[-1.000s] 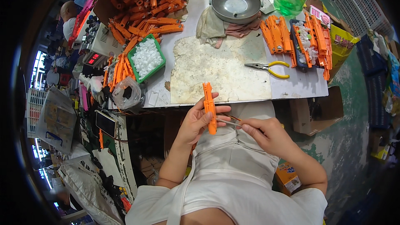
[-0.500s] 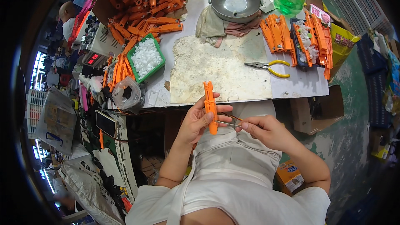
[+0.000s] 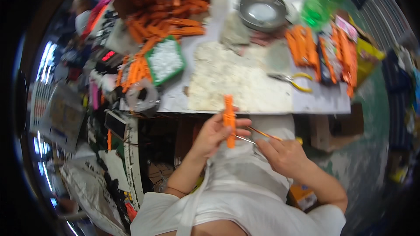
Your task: The person assembles small orange plastic components by inserting white cylindrical pieces into them. They use a screwdriver to adjust internal parts and a pair of pliers to manipulate the assembly. The person works at a cluttered table, handling the components one by one and placing finished units on the surface.
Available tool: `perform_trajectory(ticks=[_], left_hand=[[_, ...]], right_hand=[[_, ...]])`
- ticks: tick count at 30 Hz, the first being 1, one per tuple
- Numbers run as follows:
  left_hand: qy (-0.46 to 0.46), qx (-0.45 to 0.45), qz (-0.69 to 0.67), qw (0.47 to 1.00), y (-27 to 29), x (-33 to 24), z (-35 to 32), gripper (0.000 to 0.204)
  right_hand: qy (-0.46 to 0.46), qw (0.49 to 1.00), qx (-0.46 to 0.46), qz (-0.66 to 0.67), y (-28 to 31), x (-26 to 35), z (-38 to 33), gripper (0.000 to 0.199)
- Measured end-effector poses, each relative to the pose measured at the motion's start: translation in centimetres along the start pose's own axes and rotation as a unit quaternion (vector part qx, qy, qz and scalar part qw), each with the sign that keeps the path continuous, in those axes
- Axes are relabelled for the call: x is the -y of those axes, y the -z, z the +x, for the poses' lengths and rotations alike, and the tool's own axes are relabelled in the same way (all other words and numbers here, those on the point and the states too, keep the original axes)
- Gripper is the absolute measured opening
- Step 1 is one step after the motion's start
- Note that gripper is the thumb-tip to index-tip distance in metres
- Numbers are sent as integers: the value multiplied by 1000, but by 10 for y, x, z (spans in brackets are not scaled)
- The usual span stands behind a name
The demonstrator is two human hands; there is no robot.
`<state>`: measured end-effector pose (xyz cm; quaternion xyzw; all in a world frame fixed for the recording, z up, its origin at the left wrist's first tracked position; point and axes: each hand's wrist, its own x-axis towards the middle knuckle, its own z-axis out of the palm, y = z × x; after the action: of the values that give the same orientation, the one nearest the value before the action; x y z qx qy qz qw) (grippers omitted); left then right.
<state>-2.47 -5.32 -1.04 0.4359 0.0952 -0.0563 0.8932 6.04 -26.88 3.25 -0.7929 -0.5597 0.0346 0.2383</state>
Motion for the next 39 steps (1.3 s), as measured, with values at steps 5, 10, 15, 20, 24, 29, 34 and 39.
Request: perform_trajectory(ticks=[5, 10, 15, 20, 24, 29, 34, 39], left_hand=[[-19, -1, -44, 999, 9, 9, 3, 59], [-33, 7, -76, 997, -2, 27, 2, 65], [-97, -30, -12, 995, -2, 55, 16, 48], [-166, 1, 186, 968, 17, 67, 25, 42], [-119, 56, 186, 974, 11, 37, -7, 47], [-134, 70, 206, 967, 11, 16, -35, 50], [-140, 90, 174, 971, 13, 9, -48, 48], [-114, 77, 93, 986, 12, -1, -62, 41]], right_hand=[[-29, 993, -74, 92, -6, -5, 5, 18], [-248, 955, -50, 157, -15, -8, 2, 49], [-114, 992, -18, 48, -13, -13, 34, 55], [-24, 999, -27, -12, -13, -24, 53, 62], [49, 997, -47, -41, -12, -32, 61, 69], [-73, 989, 98, -84, -1, 23, 66, 72], [-74, 992, 64, -76, -5, 25, 65, 69], [-48, 996, 52, -58, -18, 12, 68, 66]])
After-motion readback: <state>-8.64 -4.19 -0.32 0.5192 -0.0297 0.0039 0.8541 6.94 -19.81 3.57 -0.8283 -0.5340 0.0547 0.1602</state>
